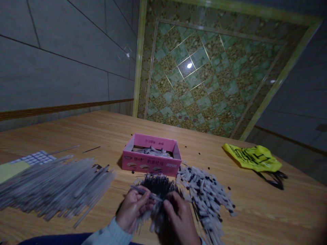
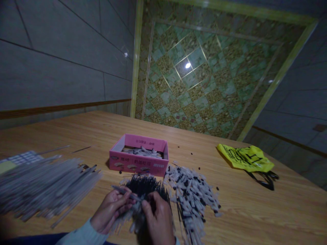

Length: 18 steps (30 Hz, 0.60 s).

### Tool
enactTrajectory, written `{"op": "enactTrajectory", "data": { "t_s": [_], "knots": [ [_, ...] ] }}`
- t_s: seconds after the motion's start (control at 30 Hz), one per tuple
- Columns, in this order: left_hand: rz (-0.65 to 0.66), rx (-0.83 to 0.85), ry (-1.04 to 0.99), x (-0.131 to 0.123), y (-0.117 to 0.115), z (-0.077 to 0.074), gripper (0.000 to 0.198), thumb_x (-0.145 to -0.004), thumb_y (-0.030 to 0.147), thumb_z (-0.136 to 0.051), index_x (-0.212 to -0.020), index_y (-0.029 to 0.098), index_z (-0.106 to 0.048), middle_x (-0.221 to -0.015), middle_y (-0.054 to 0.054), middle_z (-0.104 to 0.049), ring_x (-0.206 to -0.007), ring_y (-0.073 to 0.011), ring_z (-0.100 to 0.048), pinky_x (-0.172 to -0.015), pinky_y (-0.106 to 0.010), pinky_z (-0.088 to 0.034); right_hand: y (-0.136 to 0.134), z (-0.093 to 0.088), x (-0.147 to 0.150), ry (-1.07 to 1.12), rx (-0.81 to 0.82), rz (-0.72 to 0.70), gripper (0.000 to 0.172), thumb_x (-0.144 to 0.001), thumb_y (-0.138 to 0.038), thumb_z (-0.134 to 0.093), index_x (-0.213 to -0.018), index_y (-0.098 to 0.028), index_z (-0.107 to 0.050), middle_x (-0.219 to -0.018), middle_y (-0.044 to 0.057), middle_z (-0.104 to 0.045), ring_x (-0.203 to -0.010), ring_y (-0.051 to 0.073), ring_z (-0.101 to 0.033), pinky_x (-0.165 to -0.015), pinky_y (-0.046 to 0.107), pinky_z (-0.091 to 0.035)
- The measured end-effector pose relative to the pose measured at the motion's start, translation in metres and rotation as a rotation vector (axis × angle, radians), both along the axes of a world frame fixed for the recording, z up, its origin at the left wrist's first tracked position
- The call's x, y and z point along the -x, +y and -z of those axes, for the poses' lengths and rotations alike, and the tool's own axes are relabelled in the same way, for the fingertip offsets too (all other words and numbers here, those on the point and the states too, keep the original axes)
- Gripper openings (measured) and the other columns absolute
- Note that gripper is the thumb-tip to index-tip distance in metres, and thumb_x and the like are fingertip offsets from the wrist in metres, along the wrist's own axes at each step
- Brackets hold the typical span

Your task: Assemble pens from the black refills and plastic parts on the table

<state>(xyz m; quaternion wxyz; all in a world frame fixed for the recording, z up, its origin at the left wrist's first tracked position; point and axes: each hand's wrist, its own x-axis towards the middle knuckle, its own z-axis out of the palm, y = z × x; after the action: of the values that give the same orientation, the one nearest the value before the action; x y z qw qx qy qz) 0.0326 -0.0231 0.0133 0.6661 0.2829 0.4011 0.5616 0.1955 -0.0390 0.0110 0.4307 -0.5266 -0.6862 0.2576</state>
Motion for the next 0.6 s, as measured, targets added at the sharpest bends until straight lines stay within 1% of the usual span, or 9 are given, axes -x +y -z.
{"op": "enactTrajectory", "data": {
  "t_s": [0.07,0.1,0.17,0.2,0.33,0.37,0.5,0.53,0.6],
  "knots": [
    [-0.008,0.004,-0.001,0.0,-0.0001,-0.0003,0.031,-0.058,0.028,-0.078,-0.071,0.015,-0.054,-0.062,-0.005,-0.071,-0.056,-0.0126,-0.065,-0.054,-0.019,-0.052,0.0004,0.0006,-0.0003,0.011,-0.055,0.001,0.027,-0.081,-0.042,-0.053,-0.071,-0.018,-0.057,-0.062,-0.002,-0.053,-0.059,0.013,-0.048,-0.053,0.019,-0.036],
    [-0.009,0.005,-0.001,-0.0001,-0.0002,-0.0003,0.032,-0.057,0.028,-0.079,-0.071,0.015,-0.054,-0.062,-0.005,-0.071,-0.055,-0.0124,-0.065,-0.053,-0.019,-0.052,0.0006,0.0009,-0.0002,0.011,-0.067,0.006,0.028,-0.082,-0.042,-0.052,-0.068,-0.018,-0.057,-0.061,-0.002,-0.052,-0.058,0.013,-0.048,-0.052,0.019,-0.036],
    [-0.007,0.008,-0.003,-0.0004,-0.0001,-0.0004,0.032,-0.056,0.028,-0.079,-0.071,0.014,-0.054,-0.062,-0.006,-0.071,-0.055,-0.0125,-0.064,-0.052,-0.019,-0.052,0.0006,0.0012,0.0002,0.005,-0.061,0.018,0.037,-0.086,-0.042,-0.046,-0.059,-0.018,-0.054,-0.054,-0.003,-0.048,-0.054,0.012,-0.046,-0.049,0.019,-0.034],
    [-0.007,0.009,-0.003,-0.0006,0.0002,-0.0003,0.033,-0.056,0.028,-0.079,-0.071,0.014,-0.054,-0.062,-0.006,-0.071,-0.055,-0.0126,-0.065,-0.052,-0.019,-0.052,0.0004,0.0009,0.0005,0.001,-0.053,0.019,0.039,-0.087,-0.042,-0.044,-0.058,-0.018,-0.053,-0.053,-0.003,-0.047,-0.053,0.012,-0.045,-0.048,0.019,-0.034],
    [-0.018,0.012,-0.003,-0.001,0.002,0.0003,0.032,-0.057,0.027,-0.079,-0.072,0.015,-0.054,-0.064,-0.006,-0.072,-0.057,-0.013,-0.065,-0.053,-0.02,-0.052,-0.0009,-0.0011,0.0019,-0.035,-0.055,-0.013,0.03,-0.084,-0.042,-0.05,-0.068,-0.017,-0.056,-0.061,-0.002,-0.053,-0.059,0.013,-0.049,-0.052,0.019,-0.036],
    [-0.017,0.013,-0.002,-0.0011,0.0023,0.0005,0.032,-0.057,0.027,-0.079,-0.072,0.015,-0.054,-0.064,-0.006,-0.072,-0.056,-0.013,-0.065,-0.053,-0.02,-0.052,-0.0011,-0.0011,0.0023,-0.047,-0.048,-0.019,0.03,-0.084,-0.041,-0.049,-0.068,-0.017,-0.055,-0.062,-0.001,-0.053,-0.059,0.013,-0.049,-0.053,0.019,-0.035],
    [-0.001,0.011,0.0,-0.0009,0.0022,0.0011,0.033,-0.056,0.027,-0.079,-0.073,0.015,-0.053,-0.062,-0.006,-0.071,-0.054,-0.0129,-0.065,-0.052,-0.021,-0.052,-0.0008,0.0005,0.0033,-0.04,0.038,-0.023,0.041,-0.09,-0.041,-0.037,-0.058,-0.017,-0.049,-0.055,-0.003,-0.046,-0.054,0.011,-0.045,-0.049,0.019,-0.032],
    [0.0,0.012,0.002,-0.0007,0.0019,0.001,0.033,-0.056,0.027,-0.079,-0.073,0.015,-0.053,-0.062,-0.006,-0.071,-0.054,-0.0128,-0.065,-0.053,-0.021,-0.052,-0.0007,0.0004,0.0031,-0.028,0.042,-0.023,0.04,-0.089,-0.041,-0.039,-0.06,-0.017,-0.05,-0.055,-0.003,-0.046,-0.054,0.011,-0.045,-0.048,0.019,-0.032],
    [0.0,0.012,0.007,-0.0003,0.0014,0.0006,0.033,-0.058,0.027,-0.078,-0.073,0.015,-0.052,-0.064,-0.006,-0.072,-0.055,-0.0124,-0.065,-0.053,-0.02,-0.052,-0.0009,-0.0007,0.0022,-0.009,0.008,-0.019,0.03,-0.085,-0.041,-0.048,-0.068,-0.017,-0.055,-0.058,-0.003,-0.05,-0.056,0.012,-0.047,-0.05,0.019,-0.034]
  ]
}}
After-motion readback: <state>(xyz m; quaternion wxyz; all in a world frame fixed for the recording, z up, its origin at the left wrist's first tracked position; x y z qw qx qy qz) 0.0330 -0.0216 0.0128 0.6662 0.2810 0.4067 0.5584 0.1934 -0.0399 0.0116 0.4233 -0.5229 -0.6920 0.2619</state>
